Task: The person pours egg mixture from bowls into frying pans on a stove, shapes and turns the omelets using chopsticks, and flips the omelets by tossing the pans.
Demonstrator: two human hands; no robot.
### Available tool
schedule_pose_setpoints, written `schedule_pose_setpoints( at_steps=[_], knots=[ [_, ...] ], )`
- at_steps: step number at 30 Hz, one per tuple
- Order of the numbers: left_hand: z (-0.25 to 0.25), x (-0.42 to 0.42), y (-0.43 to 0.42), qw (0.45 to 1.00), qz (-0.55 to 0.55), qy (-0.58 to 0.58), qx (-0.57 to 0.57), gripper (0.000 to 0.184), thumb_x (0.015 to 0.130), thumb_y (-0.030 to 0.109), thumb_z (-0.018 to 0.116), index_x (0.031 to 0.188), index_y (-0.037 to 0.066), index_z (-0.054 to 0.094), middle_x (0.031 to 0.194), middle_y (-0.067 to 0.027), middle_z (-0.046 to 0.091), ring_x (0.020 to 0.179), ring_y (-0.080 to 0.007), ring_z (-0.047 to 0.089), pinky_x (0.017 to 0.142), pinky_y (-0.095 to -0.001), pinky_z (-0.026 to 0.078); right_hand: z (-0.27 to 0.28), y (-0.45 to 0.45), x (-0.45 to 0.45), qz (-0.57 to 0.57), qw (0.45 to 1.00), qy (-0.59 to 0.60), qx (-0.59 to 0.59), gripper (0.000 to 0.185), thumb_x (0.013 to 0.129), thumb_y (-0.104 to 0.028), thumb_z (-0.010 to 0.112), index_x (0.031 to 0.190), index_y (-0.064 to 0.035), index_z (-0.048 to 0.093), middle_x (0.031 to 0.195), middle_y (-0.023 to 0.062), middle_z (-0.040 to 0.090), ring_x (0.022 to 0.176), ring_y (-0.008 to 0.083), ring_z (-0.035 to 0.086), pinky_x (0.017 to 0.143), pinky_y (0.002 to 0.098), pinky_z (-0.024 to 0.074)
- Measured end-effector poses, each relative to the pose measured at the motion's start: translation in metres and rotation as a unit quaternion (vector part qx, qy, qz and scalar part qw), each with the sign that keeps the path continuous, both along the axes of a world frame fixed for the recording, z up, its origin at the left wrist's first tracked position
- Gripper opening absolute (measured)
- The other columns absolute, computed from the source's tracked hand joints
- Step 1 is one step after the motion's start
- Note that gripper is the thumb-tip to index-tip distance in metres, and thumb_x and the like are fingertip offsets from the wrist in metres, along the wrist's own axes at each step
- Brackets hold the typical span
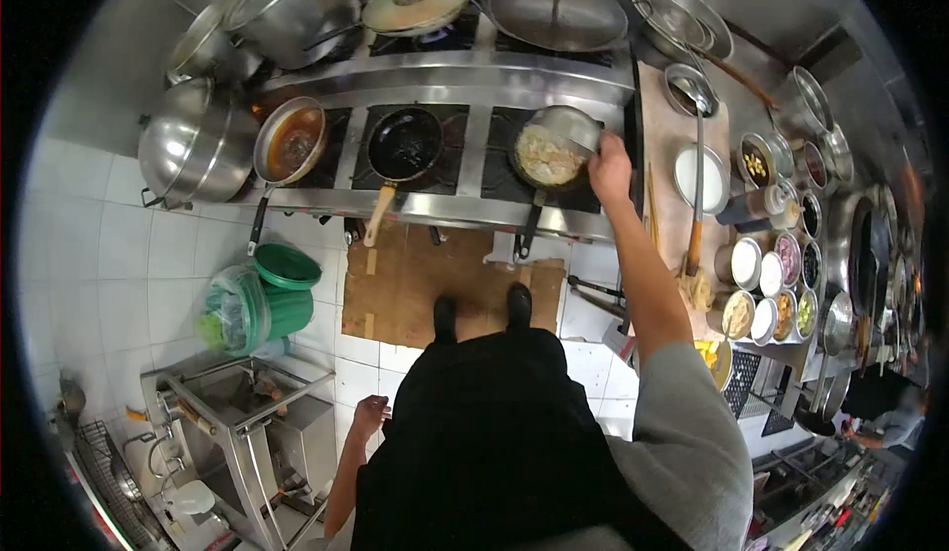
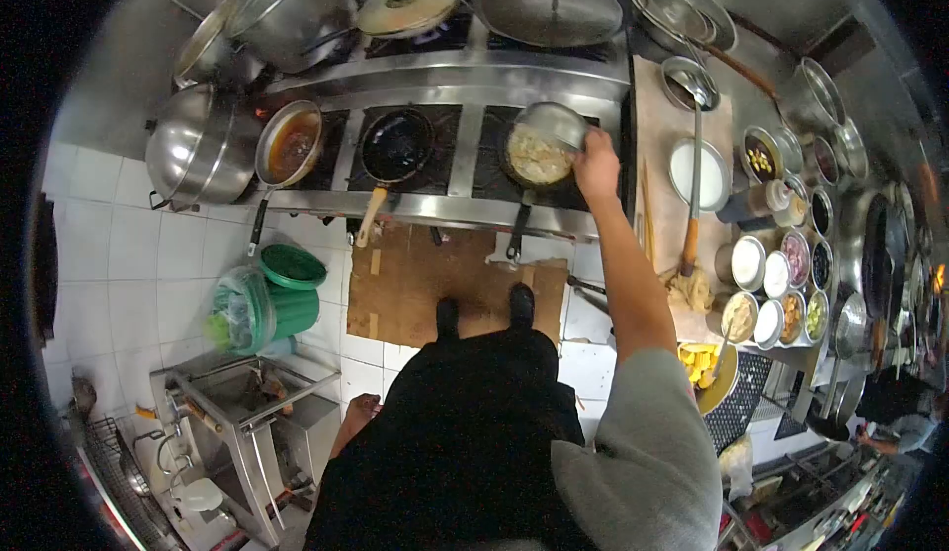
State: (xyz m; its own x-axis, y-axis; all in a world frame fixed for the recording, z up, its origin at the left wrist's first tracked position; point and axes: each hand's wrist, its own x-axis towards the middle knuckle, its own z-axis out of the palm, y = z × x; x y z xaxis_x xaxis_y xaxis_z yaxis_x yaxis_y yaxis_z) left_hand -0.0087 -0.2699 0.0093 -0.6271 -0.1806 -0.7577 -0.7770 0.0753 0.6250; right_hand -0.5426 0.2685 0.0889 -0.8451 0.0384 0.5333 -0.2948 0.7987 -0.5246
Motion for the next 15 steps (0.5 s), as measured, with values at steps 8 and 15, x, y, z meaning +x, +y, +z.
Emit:
schedule_pose_setpoints(
  at_steps=[8, 15],
  knots=[
    [0.025, -0.046, -0.047, 0.999, 0.051, -0.005, -0.016, 0.029, 0.099, 0.028, 0.058, 0.108, 0.001, 0.063, 0.09, -0.0098, 0.069, 0.074, -0.0169, 0.067, 0.059, -0.0293, 0.054, -0.01, -0.025, 0.008, -0.08, 0.744, -0.214, -0.628, 0.035, 0.088, 0.001, 0.045, 0.121, 0.0121, 0.052, 0.118, 0.0203, 0.061, 0.097, 0.0346, 0.067, 0.08, 0.0423, 0.0626],
    [0.075, -0.128, -0.082, 0.988, 0.032, 0.132, 0.078, 0.03, 0.099, 0.026, 0.058, 0.118, 0.004, 0.064, 0.1, -0.0037, 0.067, 0.089, -0.0138, 0.063, 0.077, -0.0324, 0.054, -0.001, -0.218, 0.092, 0.109, 0.582, -0.358, -0.722, 0.04, 0.095, -0.002, 0.053, 0.13, 0.0147, 0.044, 0.134, 0.0247, 0.053, 0.122, 0.0341, 0.056, 0.108, 0.0424, 0.0491]
  ],
)
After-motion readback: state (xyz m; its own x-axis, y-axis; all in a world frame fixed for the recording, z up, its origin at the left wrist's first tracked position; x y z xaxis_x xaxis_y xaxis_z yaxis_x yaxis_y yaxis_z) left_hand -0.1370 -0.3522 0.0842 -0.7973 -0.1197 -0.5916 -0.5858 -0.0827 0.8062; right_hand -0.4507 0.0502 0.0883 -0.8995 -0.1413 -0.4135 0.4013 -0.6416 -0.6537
